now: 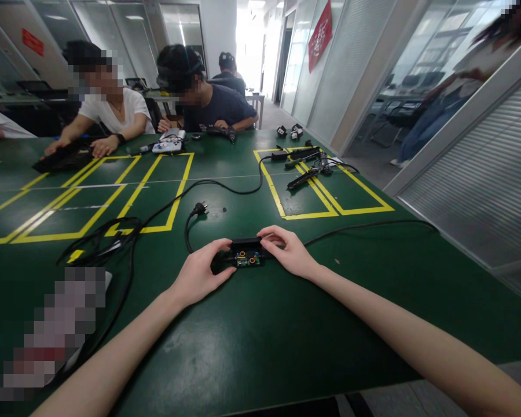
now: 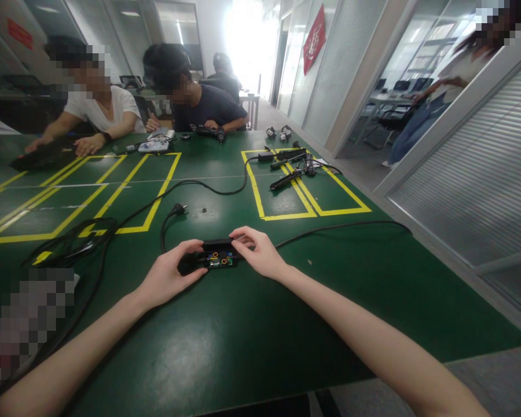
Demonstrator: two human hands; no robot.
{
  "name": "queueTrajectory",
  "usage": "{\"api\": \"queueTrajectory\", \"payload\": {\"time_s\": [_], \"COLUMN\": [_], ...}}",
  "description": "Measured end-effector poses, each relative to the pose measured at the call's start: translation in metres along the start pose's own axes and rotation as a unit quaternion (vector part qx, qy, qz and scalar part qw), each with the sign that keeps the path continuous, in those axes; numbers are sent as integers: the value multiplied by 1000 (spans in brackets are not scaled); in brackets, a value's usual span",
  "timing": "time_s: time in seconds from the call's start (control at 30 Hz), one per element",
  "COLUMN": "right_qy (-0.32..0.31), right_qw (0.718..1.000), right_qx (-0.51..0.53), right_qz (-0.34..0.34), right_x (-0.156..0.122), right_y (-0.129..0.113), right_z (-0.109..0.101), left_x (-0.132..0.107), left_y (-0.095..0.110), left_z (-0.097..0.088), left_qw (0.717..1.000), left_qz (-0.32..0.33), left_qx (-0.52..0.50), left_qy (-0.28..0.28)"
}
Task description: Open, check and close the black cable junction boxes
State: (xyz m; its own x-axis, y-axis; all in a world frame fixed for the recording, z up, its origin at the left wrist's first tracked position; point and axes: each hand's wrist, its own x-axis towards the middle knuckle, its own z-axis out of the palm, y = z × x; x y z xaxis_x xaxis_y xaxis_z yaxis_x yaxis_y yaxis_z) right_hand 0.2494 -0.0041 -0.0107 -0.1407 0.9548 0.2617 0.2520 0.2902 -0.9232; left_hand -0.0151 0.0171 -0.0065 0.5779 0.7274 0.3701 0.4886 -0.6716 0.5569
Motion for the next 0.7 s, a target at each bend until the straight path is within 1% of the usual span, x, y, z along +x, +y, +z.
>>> {"api": "queueTrajectory", "payload": {"time_s": [0.13,0.43,0.7], "right_qy": [-12,-72,-109], "right_qw": [1000,993,984], "right_qx": [-15,-27,-74], "right_qz": [-11,-94,-123], "right_x": [-1,-3,-4], "right_y": [-4,-7,-6], "right_z": [-2,-5,-6], "left_x": [-1,2,3], "left_y": [-2,3,3], "left_z": [1,-1,-2], "left_qw": [1000,998,999], "left_qz": [7,60,44], "left_qx": [-1,-14,1], "left_qy": [-1,-6,-23]}}
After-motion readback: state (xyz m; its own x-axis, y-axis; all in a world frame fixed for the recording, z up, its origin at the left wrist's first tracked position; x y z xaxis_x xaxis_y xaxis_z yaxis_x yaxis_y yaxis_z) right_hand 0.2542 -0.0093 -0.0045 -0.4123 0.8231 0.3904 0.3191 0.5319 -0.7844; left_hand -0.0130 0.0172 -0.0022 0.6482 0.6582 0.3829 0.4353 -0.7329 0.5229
